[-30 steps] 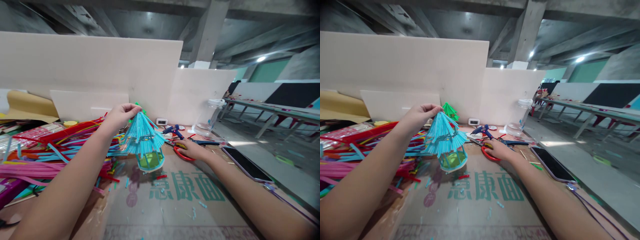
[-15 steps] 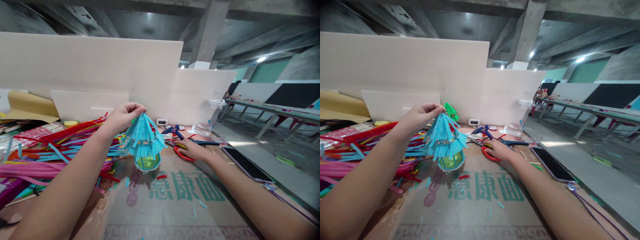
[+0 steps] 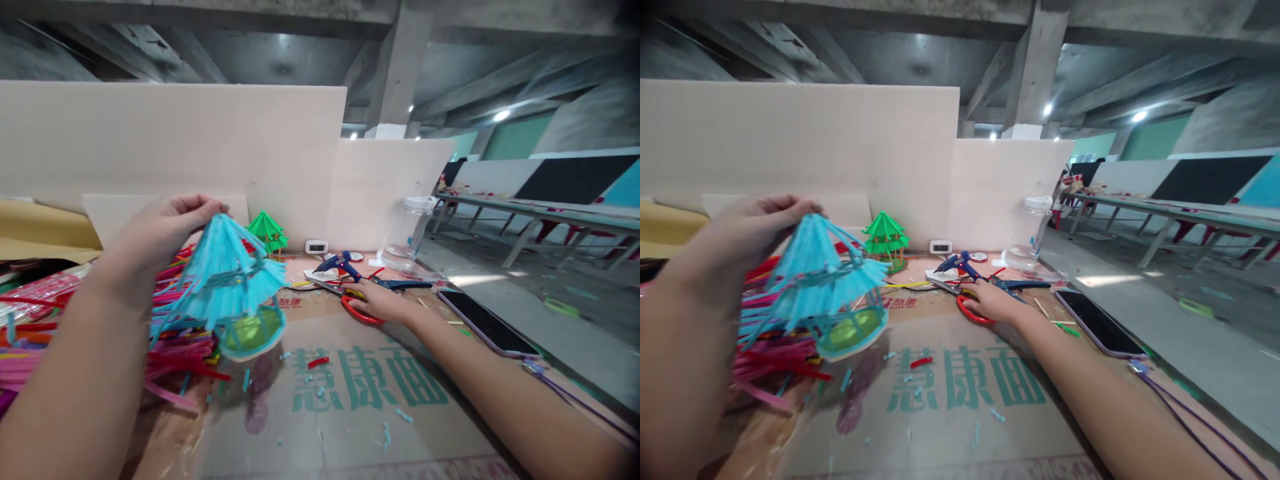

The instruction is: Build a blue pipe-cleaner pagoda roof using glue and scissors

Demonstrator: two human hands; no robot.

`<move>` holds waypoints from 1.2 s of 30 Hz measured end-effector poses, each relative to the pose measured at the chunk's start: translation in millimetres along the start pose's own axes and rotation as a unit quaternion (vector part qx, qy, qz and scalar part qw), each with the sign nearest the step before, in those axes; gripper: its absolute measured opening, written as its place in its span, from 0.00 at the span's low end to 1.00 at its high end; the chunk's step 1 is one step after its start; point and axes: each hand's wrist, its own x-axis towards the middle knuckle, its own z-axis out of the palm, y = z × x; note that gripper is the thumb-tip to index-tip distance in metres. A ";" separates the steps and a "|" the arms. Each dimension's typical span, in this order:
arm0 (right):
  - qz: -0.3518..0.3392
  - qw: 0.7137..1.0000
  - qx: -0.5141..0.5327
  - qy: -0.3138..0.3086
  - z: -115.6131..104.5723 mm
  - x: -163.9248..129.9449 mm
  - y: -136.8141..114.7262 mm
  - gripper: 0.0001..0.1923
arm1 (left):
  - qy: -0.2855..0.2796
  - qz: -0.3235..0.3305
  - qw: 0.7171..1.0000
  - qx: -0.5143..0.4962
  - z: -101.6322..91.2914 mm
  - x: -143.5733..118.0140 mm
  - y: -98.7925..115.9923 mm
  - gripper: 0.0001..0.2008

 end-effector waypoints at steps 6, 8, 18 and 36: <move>0.023 0.999 -0.018 -0.024 -0.3 1.1 -0.4 0.29 | -0.009 -0.034 0.998 0.045 -19.8 -6.6 5.4 0.17; 0.018 0.999 -0.010 -0.024 1.6 2.6 2.8 0.29 | -0.006 -0.027 0.998 0.057 -15.7 -4.0 2.6 0.19; 0.041 0.999 0.004 -0.019 2.6 4.2 2.9 0.27 | -0.061 -0.028 0.993 0.094 -3.9 2.3 -8.4 0.18; 0.018 1.000 -0.006 -0.022 3.8 5.5 6.1 0.29 | -0.179 0.114 0.968 0.131 62.0 33.4 -9.3 0.26</move>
